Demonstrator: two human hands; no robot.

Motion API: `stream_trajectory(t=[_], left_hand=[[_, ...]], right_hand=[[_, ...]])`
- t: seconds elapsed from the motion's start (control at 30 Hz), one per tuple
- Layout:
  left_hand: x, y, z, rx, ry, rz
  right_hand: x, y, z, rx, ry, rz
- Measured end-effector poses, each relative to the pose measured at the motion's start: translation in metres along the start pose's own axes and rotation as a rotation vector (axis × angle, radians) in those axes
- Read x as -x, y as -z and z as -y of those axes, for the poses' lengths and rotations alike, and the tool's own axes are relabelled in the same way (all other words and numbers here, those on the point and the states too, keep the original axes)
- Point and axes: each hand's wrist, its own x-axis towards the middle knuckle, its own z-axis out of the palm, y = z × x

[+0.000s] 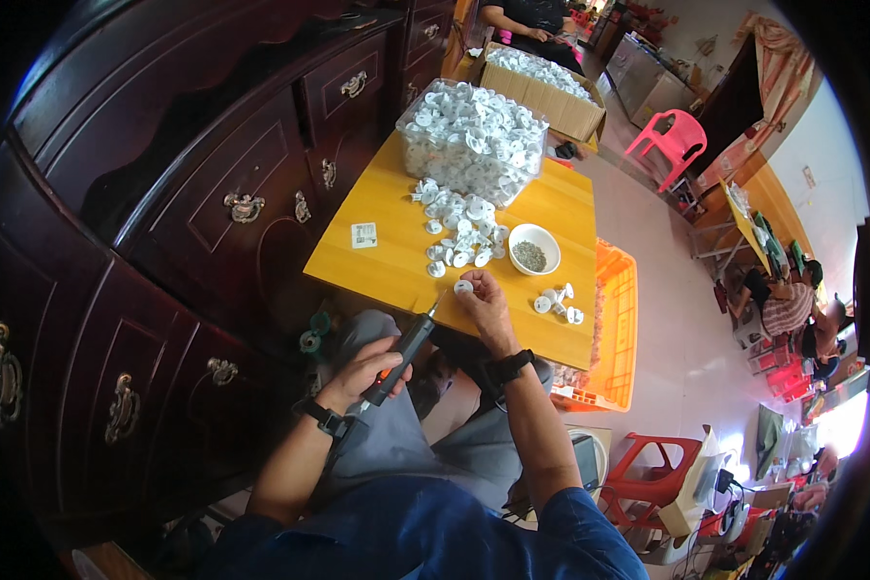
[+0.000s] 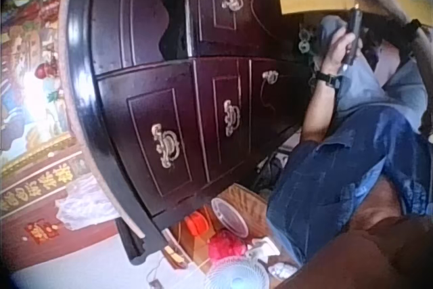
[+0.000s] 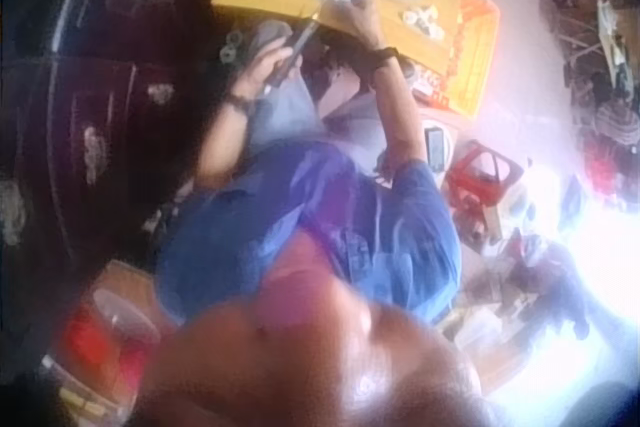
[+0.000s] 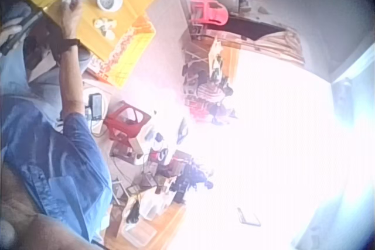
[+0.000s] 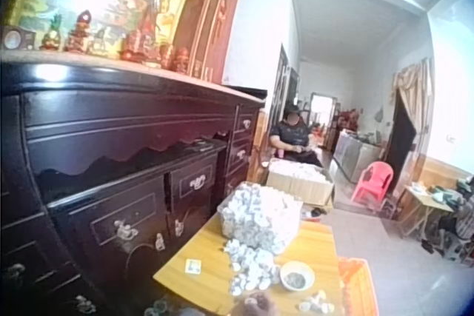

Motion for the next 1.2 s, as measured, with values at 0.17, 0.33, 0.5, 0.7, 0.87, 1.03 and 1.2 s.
stream_trajectory(t=[0.17,0.33,0.5,0.7,0.87,1.03,1.2], left_hand=[[0.000,-0.002,0.000,-0.021,0.006,-0.005],[-0.001,-0.004,-0.001,-0.021,0.003,0.005],[-0.003,-0.004,0.001,-0.041,0.003,-0.009],[-0.002,-0.003,0.001,-0.046,-0.001,-0.007],[-0.003,-0.005,0.000,-0.067,0.002,-0.011],[-0.003,-0.007,0.000,-0.062,0.020,-0.035],[-0.004,-0.008,0.000,-0.082,0.032,-0.060]], right_hand=[[0.003,-0.004,0.006,-0.023,-0.004,0.023],[0.005,-0.005,0.001,0.186,0.046,-0.008],[0.006,-0.008,0.001,0.210,0.064,-0.038],[0.008,-0.011,0.006,0.147,-0.010,0.014],[0.008,-0.007,-0.001,0.151,-0.051,0.033],[0.007,-0.008,-0.007,0.150,-0.040,0.029],[0.008,-0.009,-0.007,0.134,-0.007,0.004]])
